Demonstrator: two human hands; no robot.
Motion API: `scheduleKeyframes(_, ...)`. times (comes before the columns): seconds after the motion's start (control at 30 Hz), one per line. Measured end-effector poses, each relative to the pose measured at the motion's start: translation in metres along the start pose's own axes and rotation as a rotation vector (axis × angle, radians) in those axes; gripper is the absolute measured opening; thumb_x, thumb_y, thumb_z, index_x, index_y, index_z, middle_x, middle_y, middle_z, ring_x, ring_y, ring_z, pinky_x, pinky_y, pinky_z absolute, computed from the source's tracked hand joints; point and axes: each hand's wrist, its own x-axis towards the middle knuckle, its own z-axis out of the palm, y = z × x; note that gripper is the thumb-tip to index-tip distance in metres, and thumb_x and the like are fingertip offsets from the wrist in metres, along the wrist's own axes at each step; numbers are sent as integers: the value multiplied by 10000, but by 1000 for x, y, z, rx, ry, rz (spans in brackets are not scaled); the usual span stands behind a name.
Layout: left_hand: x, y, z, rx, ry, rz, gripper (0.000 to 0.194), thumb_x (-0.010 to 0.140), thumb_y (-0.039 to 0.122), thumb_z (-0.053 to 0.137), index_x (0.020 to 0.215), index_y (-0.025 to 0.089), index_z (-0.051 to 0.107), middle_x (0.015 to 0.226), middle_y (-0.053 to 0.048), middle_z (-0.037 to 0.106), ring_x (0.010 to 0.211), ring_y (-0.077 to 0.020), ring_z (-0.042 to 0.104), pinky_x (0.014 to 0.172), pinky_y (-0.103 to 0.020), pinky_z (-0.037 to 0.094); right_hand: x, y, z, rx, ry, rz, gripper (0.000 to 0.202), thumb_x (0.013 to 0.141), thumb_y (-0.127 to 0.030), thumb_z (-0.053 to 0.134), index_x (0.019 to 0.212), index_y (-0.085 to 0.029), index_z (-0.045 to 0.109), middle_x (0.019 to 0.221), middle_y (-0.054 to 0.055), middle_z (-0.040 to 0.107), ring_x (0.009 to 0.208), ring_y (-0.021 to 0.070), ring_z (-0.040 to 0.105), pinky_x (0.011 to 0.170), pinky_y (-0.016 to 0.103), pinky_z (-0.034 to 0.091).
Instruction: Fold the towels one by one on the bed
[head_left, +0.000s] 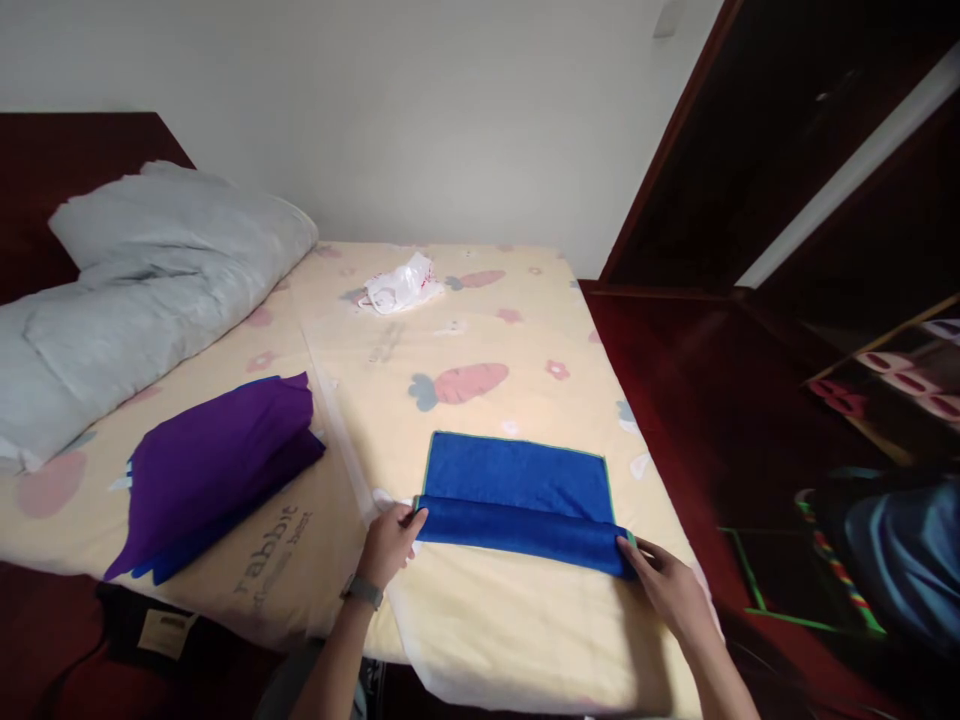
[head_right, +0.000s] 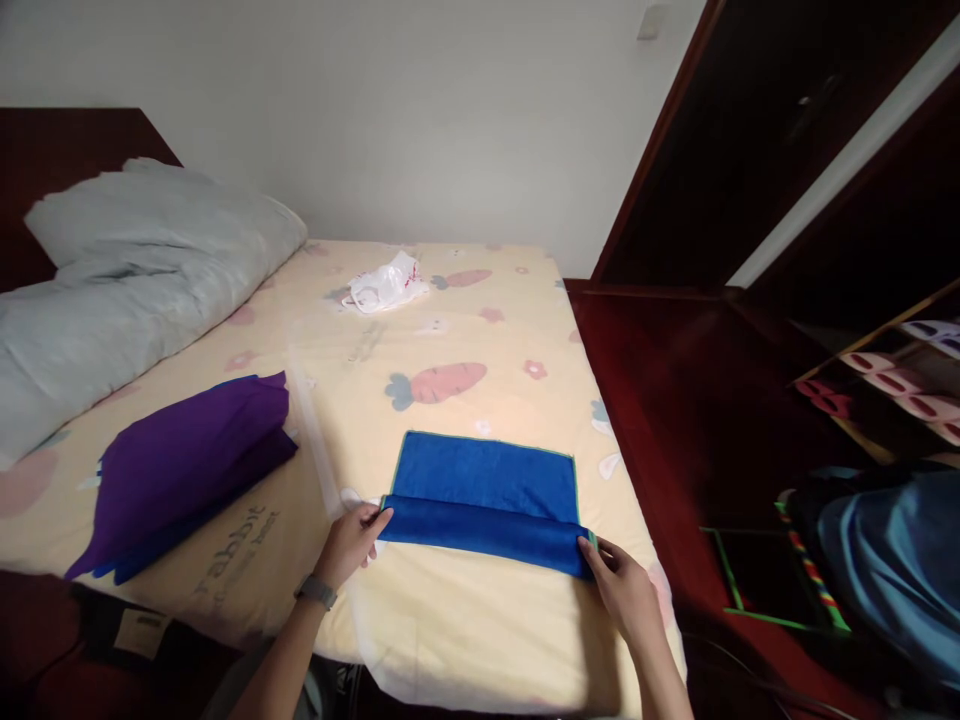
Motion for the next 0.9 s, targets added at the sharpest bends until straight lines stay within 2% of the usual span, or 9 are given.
scheduleKeyframes(0.1, 5, -2, 6, -78, 11, -37, 375, 817, 579, 553, 740, 212, 528, 570, 48, 540, 443, -150, 623, 311, -182, 362, -2, -9, 2, 99, -44, -27, 789, 685, -731, 515, 1114, -92, 688, 984, 146, 764, 1012, 326, 687, 843, 332, 514)
scheduleKeyframes(0.27, 14, -9, 13, -467, -8, 0, 456, 715, 610, 662, 792, 226, 427, 628, 89, 510, 474, -149, 663, 313, -162, 369, -10, -20, -2, 227, -55, -100, 603, 630, -726, 577, 821, -162, 678, 841, 93, 753, 939, 314, 674, 803, 307, 523)
scheduleKeyframes(0.37, 14, -9, 11, -566, 23, 39, 475, 680, 574, 710, 788, 232, 398, 564, 130, 452, 343, -69, 506, 307, -153, 328, -14, -20, -4, 380, -22, -115, 555, 582, -685, 679, 834, -193, 625, 845, 66, 742, 897, 275, 671, 786, 296, 530)
scheduleKeyframes(0.47, 12, -11, 7, -593, 27, 50, 424, 701, 525, 703, 783, 234, 405, 552, 142, 387, 314, -23, 334, 298, -149, 238, -12, -10, -1, 510, -58, -85, 578, 585, -633, 748, 941, -217, 562, 839, 43, 740, 838, 236, 675, 747, 290, 533)
scheduleKeyframes(0.57, 12, -17, 5, -524, 35, 71, 375, 735, 490, 673, 743, 233, 400, 554, 125, 383, 357, -33, 336, 341, -163, 255, -2, 6, 8, 562, -110, -99, 588, 609, -588, 773, 998, -228, 518, 869, 48, 741, 848, 228, 682, 753, 298, 539)
scheduleKeyframes(0.7, 8, -24, -2, -188, 121, 223, 283, 774, 449, 651, 748, 228, 476, 582, 75, 482, 505, -111, 528, 503, -228, 442, 10, 21, 16, 433, -90, -177, 576, 593, -591, 740, 971, -214, 523, 869, 79, 714, 862, 266, 681, 775, 362, 557)
scheduleKeyframes(0.8, -1, -20, -14, 73, 207, 413, 168, 853, 363, 589, 965, 237, 589, 864, -25, 638, 768, -188, 652, 713, -318, 543, 4, 21, 9, 164, 83, -330, 526, 658, -555, 675, 1048, -212, 586, 1030, 106, 681, 1005, 297, 650, 915, 440, 525)
scheduleKeyframes(0.87, -8, -16, -23, 151, 126, 579, 257, 855, 254, 569, 1110, 256, 607, 1105, -77, 641, 1032, -228, 637, 914, -371, 529, -6, 18, 1, 9, 111, -490, 433, 710, -482, 650, 1067, -238, 634, 1204, 109, 622, 1156, 300, 591, 1030, 459, 462)
scheduleKeyframes(0.9, -11, -15, -26, 179, 51, 650, 353, 822, 189, 578, 1165, 267, 606, 1192, -85, 623, 1144, -242, 596, 1003, -393, 494, -12, 17, -2, -42, 73, -562, 403, 721, -446, 650, 1076, -255, 651, 1286, 102, 583, 1225, 298, 552, 1064, 451, 440)
